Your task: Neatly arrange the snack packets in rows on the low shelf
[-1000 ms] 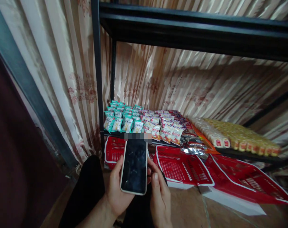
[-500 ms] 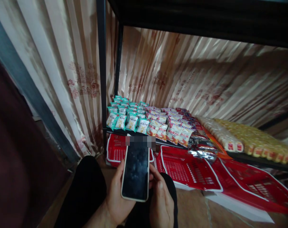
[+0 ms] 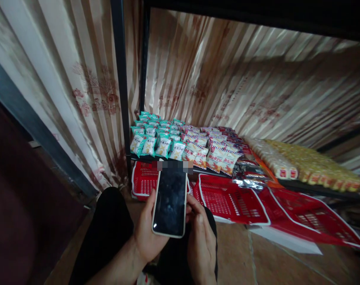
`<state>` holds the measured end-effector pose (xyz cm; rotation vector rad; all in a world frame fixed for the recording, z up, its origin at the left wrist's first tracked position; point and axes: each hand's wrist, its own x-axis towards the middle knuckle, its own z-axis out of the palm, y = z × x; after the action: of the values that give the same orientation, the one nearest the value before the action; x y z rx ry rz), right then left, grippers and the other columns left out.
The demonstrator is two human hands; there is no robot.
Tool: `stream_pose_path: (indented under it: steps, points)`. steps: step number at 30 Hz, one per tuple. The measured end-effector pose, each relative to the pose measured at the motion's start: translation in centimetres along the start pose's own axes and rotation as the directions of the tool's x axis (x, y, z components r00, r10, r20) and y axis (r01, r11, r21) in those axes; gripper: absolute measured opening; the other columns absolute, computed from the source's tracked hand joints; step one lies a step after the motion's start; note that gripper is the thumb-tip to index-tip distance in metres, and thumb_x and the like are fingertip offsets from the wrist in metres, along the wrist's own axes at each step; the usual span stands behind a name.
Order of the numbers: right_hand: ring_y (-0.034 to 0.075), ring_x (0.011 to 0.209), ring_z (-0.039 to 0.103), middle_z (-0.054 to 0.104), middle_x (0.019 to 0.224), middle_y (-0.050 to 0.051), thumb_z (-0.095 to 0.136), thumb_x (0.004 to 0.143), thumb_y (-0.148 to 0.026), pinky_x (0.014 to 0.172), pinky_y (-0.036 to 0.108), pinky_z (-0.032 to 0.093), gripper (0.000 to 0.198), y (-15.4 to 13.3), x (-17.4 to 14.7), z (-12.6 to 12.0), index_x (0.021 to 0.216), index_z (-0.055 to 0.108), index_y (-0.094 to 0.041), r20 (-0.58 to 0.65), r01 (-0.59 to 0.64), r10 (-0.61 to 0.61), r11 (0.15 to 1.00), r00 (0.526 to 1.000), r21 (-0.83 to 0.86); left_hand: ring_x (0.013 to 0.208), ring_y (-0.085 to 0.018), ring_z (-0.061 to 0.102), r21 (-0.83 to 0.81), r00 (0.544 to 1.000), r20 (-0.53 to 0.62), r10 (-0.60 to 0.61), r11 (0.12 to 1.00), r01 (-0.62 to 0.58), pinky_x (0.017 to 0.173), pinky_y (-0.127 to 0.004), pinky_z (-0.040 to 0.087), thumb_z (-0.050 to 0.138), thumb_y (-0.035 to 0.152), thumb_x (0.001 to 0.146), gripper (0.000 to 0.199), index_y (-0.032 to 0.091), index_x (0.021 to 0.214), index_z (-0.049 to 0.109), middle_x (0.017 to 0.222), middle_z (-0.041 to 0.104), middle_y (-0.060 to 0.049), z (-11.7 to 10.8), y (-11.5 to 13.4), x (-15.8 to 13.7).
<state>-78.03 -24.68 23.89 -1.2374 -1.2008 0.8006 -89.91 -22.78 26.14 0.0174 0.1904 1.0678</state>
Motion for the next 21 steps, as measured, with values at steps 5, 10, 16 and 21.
stream_pose_path:
  steps: [5, 10, 16, 21]
  points:
    - [0.024, 0.111, 0.052, 0.057, 0.121, 0.008, 0.040, 0.090, -0.048, 0.091, 0.038, 0.042, 0.040, 0.1, 0.5, 0.2, 0.113, 0.059, -0.022, -0.029, 0.006, -0.007, 1.000, 1.000, -0.021, 0.090, -0.022, 0.065, -0.008, 1.000, -0.023, -0.012, 1.000, 0.012, 0.096, -0.038, 0.040, 0.028, 0.048, 0.094, 0.058, 0.006, 0.105, 0.066, 0.092, 0.071, -0.012, 0.0, 0.2, 0.2]
    - [0.024, 0.106, 0.055, 0.059, 0.117, 0.010, 0.040, 0.089, -0.050, 0.085, 0.037, 0.046, 0.042, 0.0, 1.1, 0.6, 0.112, 0.060, -0.020, 0.000, -0.031, 0.031, 0.999, 1.000, -0.009, 0.092, -0.023, 0.064, -0.006, 1.000, -0.018, -0.011, 1.000, 0.011, 0.096, -0.038, 0.040, 0.030, 0.049, 0.093, 0.058, 0.005, 0.107, 0.065, 0.095, 0.070, -0.013, 0.2, 0.5, 0.4]
    - [0.021, 0.097, 0.058, 0.060, 0.111, 0.008, 0.042, 0.088, -0.049, 0.079, 0.033, 0.047, 0.039, 0.0, 1.0, 1.0, 0.110, 0.059, -0.022, -0.011, -0.020, 0.020, 1.000, 1.000, -0.021, 0.099, -0.025, 0.062, 0.012, 0.999, -0.032, 0.013, 1.000, -0.013, 0.097, -0.039, 0.039, 0.033, 0.049, 0.093, 0.055, 0.007, 0.106, 0.066, 0.096, 0.070, -0.012, 0.0, 0.7, -0.1]
    - [0.021, 0.095, 0.058, 0.061, 0.109, 0.008, 0.041, 0.088, -0.049, 0.074, 0.031, 0.048, 0.039, -0.1, 1.0, 1.1, 0.110, 0.058, -0.022, -0.003, -0.036, 0.036, 0.999, 0.999, -0.011, 0.097, -0.025, 0.063, 0.021, 0.998, -0.053, 0.023, 1.000, -0.022, 0.096, -0.039, 0.039, 0.033, 0.047, 0.093, 0.053, 0.008, 0.102, 0.068, 0.092, 0.071, -0.012, -0.1, 0.7, -0.2]
